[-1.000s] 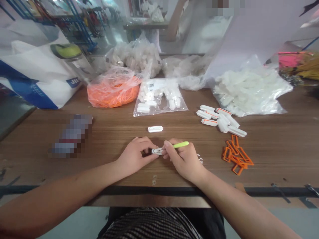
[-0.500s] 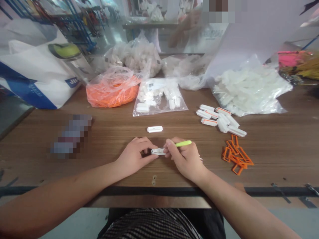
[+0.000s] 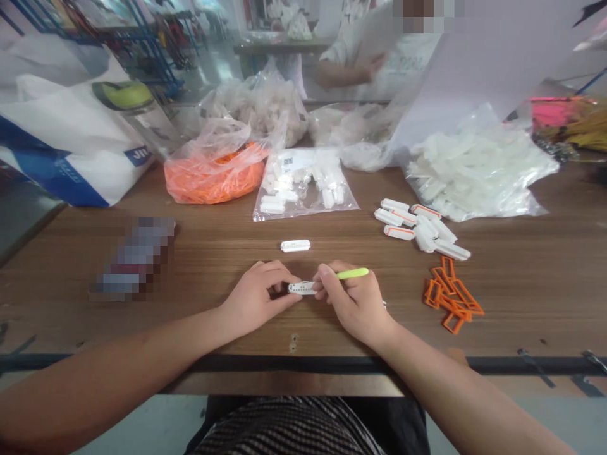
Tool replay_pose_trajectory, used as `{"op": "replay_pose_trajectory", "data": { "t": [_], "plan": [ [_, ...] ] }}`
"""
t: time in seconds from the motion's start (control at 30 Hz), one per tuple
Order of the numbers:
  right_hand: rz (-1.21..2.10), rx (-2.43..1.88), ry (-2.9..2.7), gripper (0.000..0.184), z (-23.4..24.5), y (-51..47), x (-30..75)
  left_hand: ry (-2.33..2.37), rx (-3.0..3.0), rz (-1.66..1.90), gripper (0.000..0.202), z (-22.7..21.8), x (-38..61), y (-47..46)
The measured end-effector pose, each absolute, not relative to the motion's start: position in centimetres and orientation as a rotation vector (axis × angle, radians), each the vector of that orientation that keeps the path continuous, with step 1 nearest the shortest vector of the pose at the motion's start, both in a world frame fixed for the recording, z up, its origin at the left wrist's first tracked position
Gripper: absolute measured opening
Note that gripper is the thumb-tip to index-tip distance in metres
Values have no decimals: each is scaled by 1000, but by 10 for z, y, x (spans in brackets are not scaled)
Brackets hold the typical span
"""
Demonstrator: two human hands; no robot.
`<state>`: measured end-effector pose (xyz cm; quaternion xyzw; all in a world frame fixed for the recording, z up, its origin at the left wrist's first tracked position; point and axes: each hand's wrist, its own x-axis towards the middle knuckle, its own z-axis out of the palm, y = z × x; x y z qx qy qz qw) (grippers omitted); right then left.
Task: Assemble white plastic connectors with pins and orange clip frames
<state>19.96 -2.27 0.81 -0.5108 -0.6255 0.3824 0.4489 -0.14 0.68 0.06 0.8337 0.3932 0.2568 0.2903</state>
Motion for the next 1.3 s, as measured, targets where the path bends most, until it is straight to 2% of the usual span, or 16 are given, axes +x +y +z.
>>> {"op": "replay_pose_trajectory", "data": {
  "t": [0.53, 0.77, 1.0, 1.3],
  "plan": [
    [1002, -1329, -1567, 38, 10, -21, 198, 1061, 2222, 654, 10, 2, -1, 7],
    [740, -1321, -1884, 34, 15, -26, 197, 1089, 2194, 659, 9, 1, 0, 6],
    [929, -1290, -1556, 37, 14, -22, 199, 1071, 2216, 658, 10, 1, -1, 7],
    [1012, -1293, -1500, 37, 11, -22, 200, 1057, 2234, 650, 10, -1, -2, 8]
  ]
}}
